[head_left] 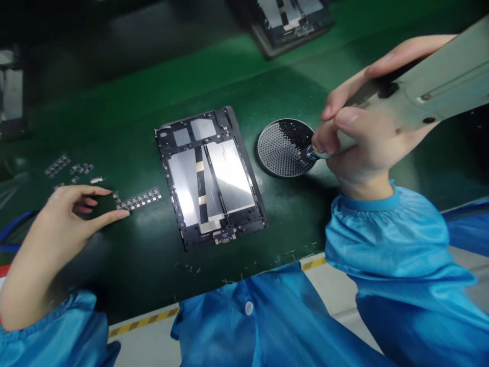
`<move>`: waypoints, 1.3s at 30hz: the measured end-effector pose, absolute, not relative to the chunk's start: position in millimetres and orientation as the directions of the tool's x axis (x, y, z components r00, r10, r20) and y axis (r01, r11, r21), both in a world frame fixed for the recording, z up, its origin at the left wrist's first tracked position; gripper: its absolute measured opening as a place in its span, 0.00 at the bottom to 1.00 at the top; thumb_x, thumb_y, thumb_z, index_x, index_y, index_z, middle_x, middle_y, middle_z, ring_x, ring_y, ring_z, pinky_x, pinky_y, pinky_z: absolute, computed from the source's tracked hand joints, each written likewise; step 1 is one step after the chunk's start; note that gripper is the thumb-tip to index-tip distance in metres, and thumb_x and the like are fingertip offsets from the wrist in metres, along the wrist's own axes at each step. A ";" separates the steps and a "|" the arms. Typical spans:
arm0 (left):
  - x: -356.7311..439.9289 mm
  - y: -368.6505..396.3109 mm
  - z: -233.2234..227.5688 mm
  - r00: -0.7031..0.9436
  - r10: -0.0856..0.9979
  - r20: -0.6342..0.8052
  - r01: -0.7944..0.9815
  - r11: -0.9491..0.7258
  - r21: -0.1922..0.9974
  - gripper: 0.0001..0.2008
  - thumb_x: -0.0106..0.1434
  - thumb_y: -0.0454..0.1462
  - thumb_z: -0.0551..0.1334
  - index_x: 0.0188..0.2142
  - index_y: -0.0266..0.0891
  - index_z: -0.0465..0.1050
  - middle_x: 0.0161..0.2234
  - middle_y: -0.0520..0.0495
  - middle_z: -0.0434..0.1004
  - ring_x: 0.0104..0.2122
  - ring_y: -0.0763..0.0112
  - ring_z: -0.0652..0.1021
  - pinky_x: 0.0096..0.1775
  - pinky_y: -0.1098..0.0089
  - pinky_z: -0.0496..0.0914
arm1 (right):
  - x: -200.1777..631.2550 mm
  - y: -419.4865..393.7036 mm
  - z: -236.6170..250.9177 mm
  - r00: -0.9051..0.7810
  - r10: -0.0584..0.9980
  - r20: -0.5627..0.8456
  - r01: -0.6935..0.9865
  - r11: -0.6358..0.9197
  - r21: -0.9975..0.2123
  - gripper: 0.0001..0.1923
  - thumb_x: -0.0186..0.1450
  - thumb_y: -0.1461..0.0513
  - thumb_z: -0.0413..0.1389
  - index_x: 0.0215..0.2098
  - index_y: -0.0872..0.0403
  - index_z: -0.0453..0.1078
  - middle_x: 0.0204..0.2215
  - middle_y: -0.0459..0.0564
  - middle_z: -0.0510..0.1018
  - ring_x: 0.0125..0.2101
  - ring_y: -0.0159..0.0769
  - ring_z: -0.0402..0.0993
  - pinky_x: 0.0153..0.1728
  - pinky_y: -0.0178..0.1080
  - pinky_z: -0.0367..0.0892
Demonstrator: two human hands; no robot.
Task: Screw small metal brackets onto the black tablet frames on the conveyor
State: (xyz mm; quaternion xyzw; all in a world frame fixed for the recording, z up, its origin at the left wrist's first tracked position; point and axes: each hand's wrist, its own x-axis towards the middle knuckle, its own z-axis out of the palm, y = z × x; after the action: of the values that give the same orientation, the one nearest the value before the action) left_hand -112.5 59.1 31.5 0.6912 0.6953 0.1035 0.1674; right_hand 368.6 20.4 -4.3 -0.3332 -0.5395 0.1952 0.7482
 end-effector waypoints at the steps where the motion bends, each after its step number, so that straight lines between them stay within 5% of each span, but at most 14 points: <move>1: -110.8 57.5 32.6 -0.022 0.996 -0.088 0.918 0.055 0.394 0.26 0.39 0.63 0.79 0.35 0.62 0.80 0.41 0.49 0.81 0.40 0.39 0.82 0.52 0.21 0.80 | 369.3 20.9 -4.8 0.338 0.655 0.677 0.076 0.697 -0.713 0.27 0.65 0.53 0.78 0.47 0.54 0.68 0.30 0.41 0.73 0.20 0.26 0.69 0.13 0.28 0.56; 4: -108.2 52.1 35.2 -0.086 0.991 -0.101 0.843 0.127 0.523 0.26 0.38 0.56 0.83 0.33 0.60 0.77 0.44 0.56 0.87 0.46 0.36 0.86 0.58 0.20 0.79 | 370.4 21.4 -5.9 0.337 0.640 0.691 0.112 0.701 -0.704 0.28 0.65 0.50 0.79 0.47 0.53 0.68 0.29 0.40 0.72 0.19 0.24 0.67 0.13 0.27 0.54; 8: -108.6 47.1 36.9 -0.066 0.987 -0.149 0.735 0.149 0.662 0.18 0.48 0.51 0.81 0.38 0.65 0.83 0.39 0.61 0.90 0.46 0.40 0.89 0.63 0.23 0.79 | 367.5 18.4 -5.7 0.373 0.632 0.679 0.174 0.671 -0.721 0.34 0.65 0.41 0.77 0.46 0.54 0.67 0.27 0.40 0.65 0.18 0.23 0.64 0.14 0.30 0.55; 13: -112.8 53.6 39.0 0.025 0.989 -0.147 0.775 0.074 0.628 0.15 0.56 0.57 0.78 0.45 0.74 0.89 0.42 0.67 0.91 0.50 0.41 0.89 0.67 0.26 0.77 | 366.3 15.2 -6.3 0.329 0.662 0.674 0.143 0.670 -0.728 0.31 0.66 0.44 0.78 0.47 0.53 0.67 0.25 0.38 0.64 0.18 0.26 0.64 0.15 0.31 0.57; 17: -113.0 62.2 41.1 0.038 0.979 -0.199 0.760 0.101 0.643 0.19 0.50 0.63 0.80 0.38 0.65 0.89 0.37 0.57 0.91 0.43 0.36 0.89 0.62 0.22 0.79 | 368.5 18.7 -8.7 0.300 0.649 0.699 0.087 0.712 -0.697 0.26 0.66 0.52 0.78 0.48 0.53 0.69 0.27 0.39 0.72 0.17 0.24 0.63 0.14 0.29 0.56; 22: -111.4 65.0 39.8 0.066 0.972 -0.226 0.729 0.107 0.676 0.29 0.49 0.66 0.82 0.41 0.55 0.90 0.31 0.50 0.90 0.39 0.40 0.89 0.61 0.24 0.80 | 370.0 26.6 -13.0 0.300 0.585 0.753 0.069 0.774 -0.629 0.25 0.65 0.54 0.78 0.47 0.55 0.71 0.25 0.39 0.70 0.16 0.24 0.63 0.13 0.28 0.52; 26: -115.1 68.5 36.5 0.099 0.968 -0.229 0.764 0.074 0.642 0.26 0.54 0.63 0.79 0.44 0.54 0.91 0.36 0.48 0.92 0.41 0.43 0.90 0.58 0.36 0.80 | 379.3 35.9 -20.3 0.268 0.541 0.798 0.094 0.809 -0.580 0.25 0.65 0.53 0.78 0.48 0.55 0.71 0.24 0.38 0.70 0.15 0.24 0.62 0.13 0.25 0.53; 29: -118.7 75.2 30.9 0.123 0.963 -0.239 0.812 0.041 0.582 0.26 0.56 0.60 0.77 0.46 0.48 0.91 0.35 0.45 0.90 0.37 0.54 0.86 0.46 0.52 0.77 | 388.4 46.0 -27.9 0.256 0.490 0.833 0.070 0.850 -0.522 0.27 0.63 0.51 0.79 0.48 0.54 0.72 0.23 0.37 0.67 0.12 0.22 0.58 0.12 0.24 0.49; 33: -124.6 75.9 18.3 0.157 0.977 -0.146 0.818 -0.045 0.574 0.26 0.58 0.61 0.76 0.43 0.45 0.90 0.34 0.47 0.88 0.32 0.67 0.79 0.41 0.61 0.69 | 391.3 55.6 -35.0 0.306 0.445 0.842 0.064 0.873 -0.484 0.29 0.60 0.49 0.81 0.47 0.55 0.74 0.23 0.36 0.64 0.11 0.22 0.54 0.09 0.25 0.44; 37: -116.4 54.3 17.4 0.160 0.987 0.023 0.801 -0.143 0.581 0.16 0.68 0.53 0.78 0.43 0.45 0.89 0.40 0.49 0.90 0.39 0.63 0.83 0.43 0.59 0.67 | 385.9 48.4 -29.9 0.296 0.448 0.844 0.062 0.872 -0.485 0.26 0.61 0.52 0.80 0.46 0.55 0.75 0.22 0.37 0.66 0.12 0.24 0.57 0.10 0.25 0.48; 39: -100.4 38.4 23.0 0.152 0.978 0.143 0.768 -0.208 0.606 0.10 0.68 0.48 0.79 0.43 0.48 0.91 0.41 0.52 0.90 0.42 0.61 0.84 0.46 0.58 0.72 | 381.1 36.7 -20.8 0.330 0.556 0.763 -0.011 0.810 -0.586 0.26 0.58 0.58 0.81 0.46 0.57 0.76 0.23 0.40 0.70 0.15 0.30 0.65 0.13 0.27 0.54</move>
State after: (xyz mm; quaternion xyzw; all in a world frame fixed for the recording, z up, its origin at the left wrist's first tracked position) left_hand -100.4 38.4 23.0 0.7318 0.5965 0.2613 0.2010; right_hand 381.1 36.7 -20.8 -0.2481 -0.5493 0.1825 0.7768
